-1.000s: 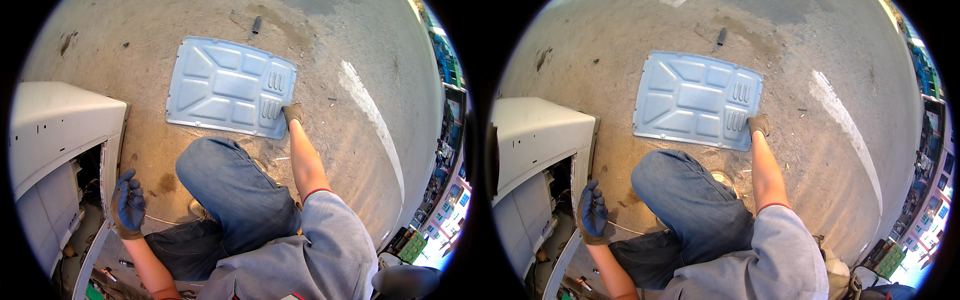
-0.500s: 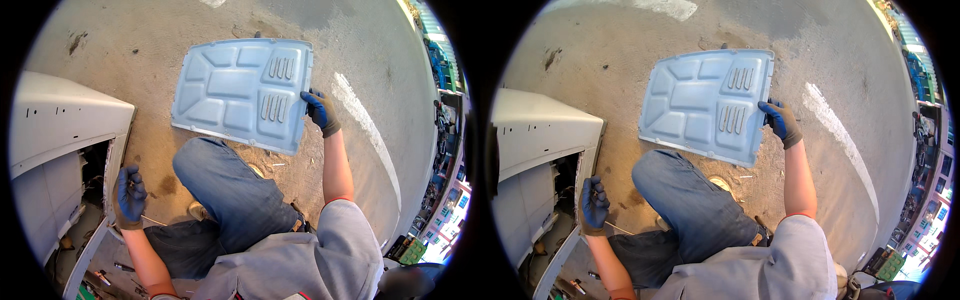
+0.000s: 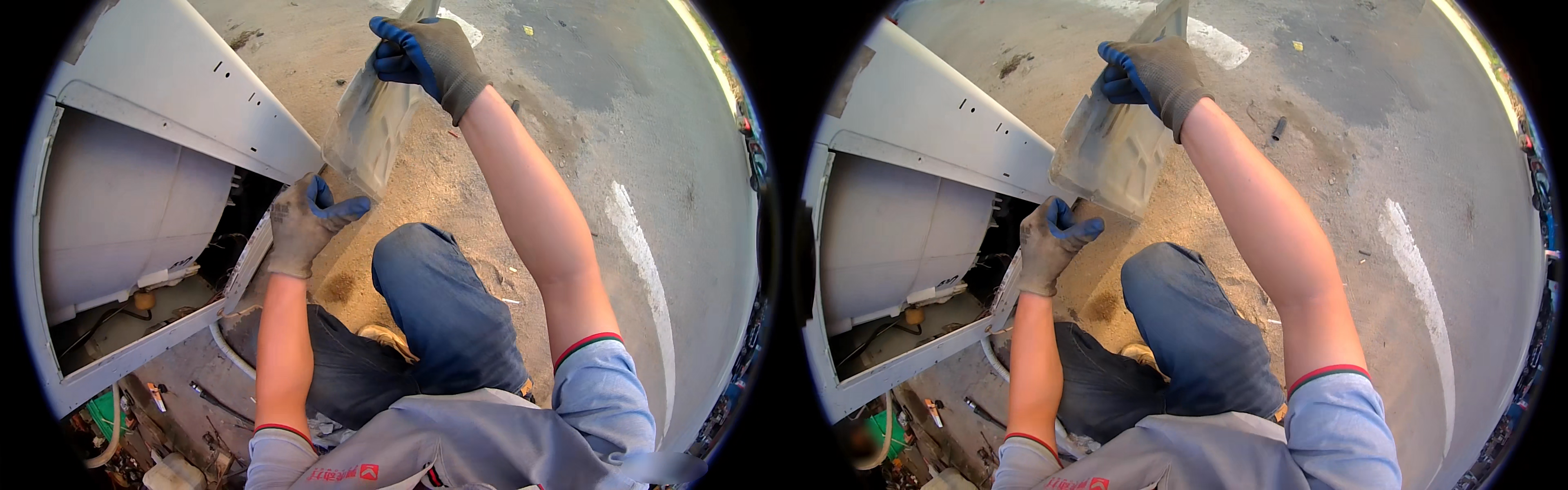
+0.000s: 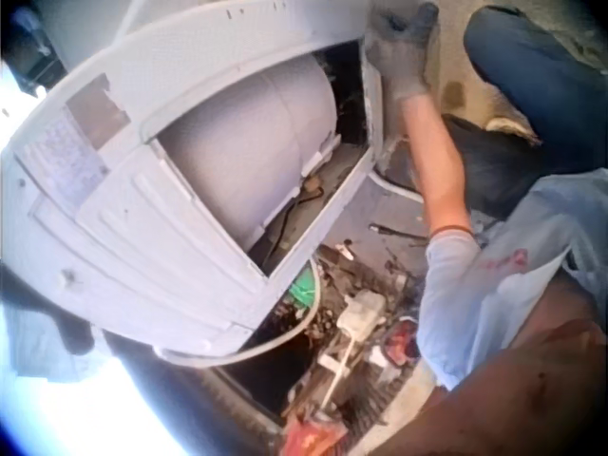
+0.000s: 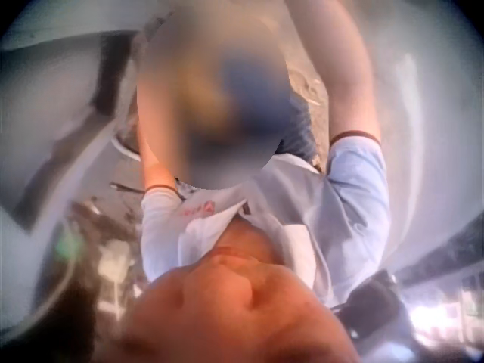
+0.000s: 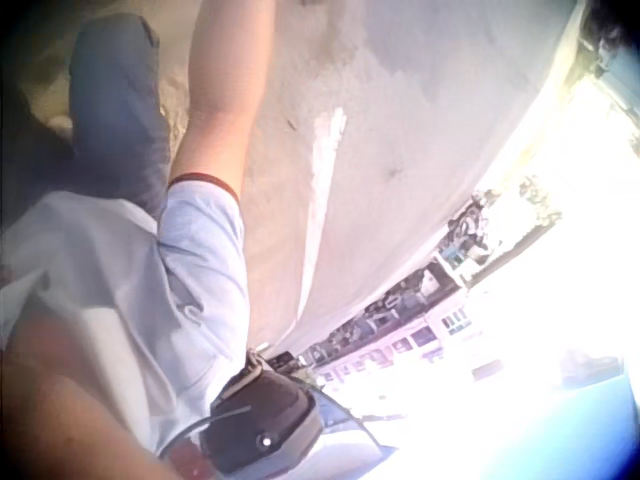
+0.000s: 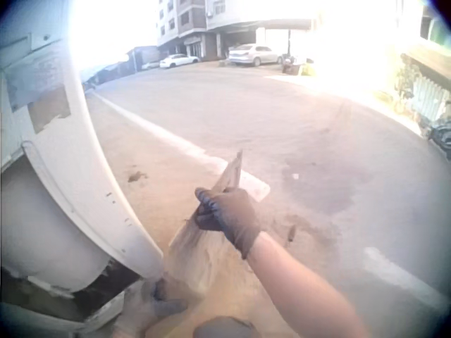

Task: The person reassembles a top-loading washing machine in a cluttered workshop. They place the top control panel onto the main body, connect the drain hose, and secure the bottom panel using a power drill. The person also retrieves tools from a green bin and organizes them.

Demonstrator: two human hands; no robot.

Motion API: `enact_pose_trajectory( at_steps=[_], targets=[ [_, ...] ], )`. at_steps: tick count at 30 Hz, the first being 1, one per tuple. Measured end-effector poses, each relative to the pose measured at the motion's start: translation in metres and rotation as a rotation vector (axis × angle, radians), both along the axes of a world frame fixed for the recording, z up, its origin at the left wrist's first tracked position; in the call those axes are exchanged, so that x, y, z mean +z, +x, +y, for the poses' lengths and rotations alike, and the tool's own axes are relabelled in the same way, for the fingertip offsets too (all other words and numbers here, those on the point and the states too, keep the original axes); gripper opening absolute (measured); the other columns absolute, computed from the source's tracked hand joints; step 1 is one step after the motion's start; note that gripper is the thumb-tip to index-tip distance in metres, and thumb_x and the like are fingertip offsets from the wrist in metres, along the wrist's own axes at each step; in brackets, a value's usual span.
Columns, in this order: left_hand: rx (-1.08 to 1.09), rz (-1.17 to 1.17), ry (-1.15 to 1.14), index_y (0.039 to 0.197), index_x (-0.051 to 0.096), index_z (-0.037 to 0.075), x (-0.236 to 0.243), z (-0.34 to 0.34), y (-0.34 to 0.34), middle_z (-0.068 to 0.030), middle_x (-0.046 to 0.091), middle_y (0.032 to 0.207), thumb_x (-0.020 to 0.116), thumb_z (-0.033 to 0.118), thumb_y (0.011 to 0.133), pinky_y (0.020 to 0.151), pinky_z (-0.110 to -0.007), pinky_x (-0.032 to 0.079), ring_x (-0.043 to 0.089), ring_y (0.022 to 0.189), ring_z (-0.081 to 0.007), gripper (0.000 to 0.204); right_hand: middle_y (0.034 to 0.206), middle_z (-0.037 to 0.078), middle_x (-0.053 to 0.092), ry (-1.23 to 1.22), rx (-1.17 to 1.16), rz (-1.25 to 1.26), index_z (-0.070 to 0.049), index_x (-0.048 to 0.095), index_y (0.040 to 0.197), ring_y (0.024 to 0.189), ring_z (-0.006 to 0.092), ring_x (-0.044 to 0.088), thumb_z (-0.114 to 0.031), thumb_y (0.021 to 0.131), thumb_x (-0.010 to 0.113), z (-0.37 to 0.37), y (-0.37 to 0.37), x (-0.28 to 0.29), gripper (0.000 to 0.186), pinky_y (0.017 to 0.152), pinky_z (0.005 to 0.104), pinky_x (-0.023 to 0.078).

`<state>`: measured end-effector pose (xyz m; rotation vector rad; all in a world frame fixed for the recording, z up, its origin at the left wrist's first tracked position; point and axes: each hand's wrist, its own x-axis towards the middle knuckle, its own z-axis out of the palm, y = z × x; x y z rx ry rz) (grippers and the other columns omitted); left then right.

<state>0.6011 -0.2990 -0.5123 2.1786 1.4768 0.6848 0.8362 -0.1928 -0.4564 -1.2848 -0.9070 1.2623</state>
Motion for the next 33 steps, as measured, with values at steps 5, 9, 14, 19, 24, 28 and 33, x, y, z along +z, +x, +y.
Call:
enact_pose_trajectory(
  at_steps=[5, 9, 14, 19, 24, 28, 33],
  targets=[
    [0.133, -0.073, 0.187, 0.084, 0.066, 0.002, -0.006, 0.022, 0.018, -0.0143, 0.065, 0.068, 0.074, 0.044, 0.079, 0.058, -0.036, 0.049, 0.064, 0.061, -0.0310, 0.044, 0.079, 0.017, 0.070, -0.023, 0.074, -0.003, 0.009, 0.067, 0.086, 0.065, 0.0207, 0.069, -0.029, 0.087, 0.070, 0.008, -0.022, 0.013, 0.038, 0.063, 0.0288, 0.061],
    [0.058, -0.088, 0.234, 0.092, 0.067, 0.002, -0.014, 0.035, 0.020, -0.0159, 0.068, 0.078, 0.072, 0.036, 0.083, 0.061, -0.038, 0.050, 0.067, 0.069, -0.0333, 0.036, 0.085, 0.021, 0.068, -0.054, 0.023, 0.064, 0.011, 0.061, 0.102, 0.067, 0.0243, 0.069, -0.031, 0.090, 0.066, 0.008, 0.002, 0.007, 0.044, 0.065, 0.0324, 0.062],
    [0.003, -0.090, 0.267, 0.095, 0.069, 0.004, -0.017, 0.039, 0.011, -0.0140, 0.070, 0.085, 0.067, 0.029, 0.086, 0.065, -0.041, 0.051, 0.066, 0.074, -0.0354, 0.027, 0.088, 0.019, 0.064, -0.182, -0.074, 0.337, 0.009, 0.055, 0.114, 0.070, 0.0242, 0.066, -0.030, 0.090, 0.065, -0.020, 0.057, -0.059, 0.047, 0.067, 0.0382, 0.060],
    [-0.083, -0.150, 0.398, 0.094, 0.067, 0.003, -0.003, 0.029, 0.004, -0.0133, 0.068, 0.079, 0.071, 0.025, 0.083, 0.061, -0.040, 0.050, 0.065, 0.068, -0.0350, 0.025, 0.096, 0.019, 0.065, -0.270, -0.076, 0.188, 0.009, 0.047, 0.128, 0.071, 0.0195, 0.066, -0.021, 0.087, 0.069, -0.056, 0.053, -0.098, 0.055, 0.065, 0.0322, 0.058],
    [-0.087, -0.101, 0.614, 0.093, 0.066, -0.001, 0.054, -0.019, -0.025, -0.0120, 0.066, 0.071, 0.077, 0.020, 0.076, 0.054, -0.035, 0.048, 0.064, 0.059, -0.0296, 0.030, 0.140, 0.024, 0.042, 0.144, -0.016, -0.324, 0.000, 0.027, 0.147, 0.093, 0.0222, 0.065, -0.030, 0.073, 0.082, -0.023, 0.072, -0.082, 0.097, 0.073, 0.0298, 0.055],
    [-0.022, -0.210, 0.464, 0.092, 0.065, -0.003, 0.082, -0.056, -0.058, -0.0097, 0.064, 0.068, 0.080, 0.017, 0.072, 0.053, -0.033, 0.048, 0.063, 0.056, -0.0255, 0.033, 0.123, 0.014, 0.055, 0.188, 0.390, -0.105, -0.002, 0.033, 0.145, 0.088, 0.0161, 0.063, -0.026, 0.075, 0.081, 0.009, 0.070, -0.048, 0.087, 0.073, 0.0280, 0.055],
    [0.293, -0.265, 0.357, 0.096, 0.066, -0.004, 0.112, -0.110, -0.120, -0.0098, 0.067, 0.089, 0.082, 0.023, 0.075, 0.070, -0.029, 0.050, 0.064, 0.076, -0.0202, 0.038, 0.081, 0.006, 0.066, 0.168, 0.560, -0.099, 0.002, 0.064, 0.108, 0.064, 0.0125, 0.062, -0.023, 0.075, 0.080, 0.011, 0.015, -0.014, 0.044, 0.057, 0.0253, 0.052]
  ],
)
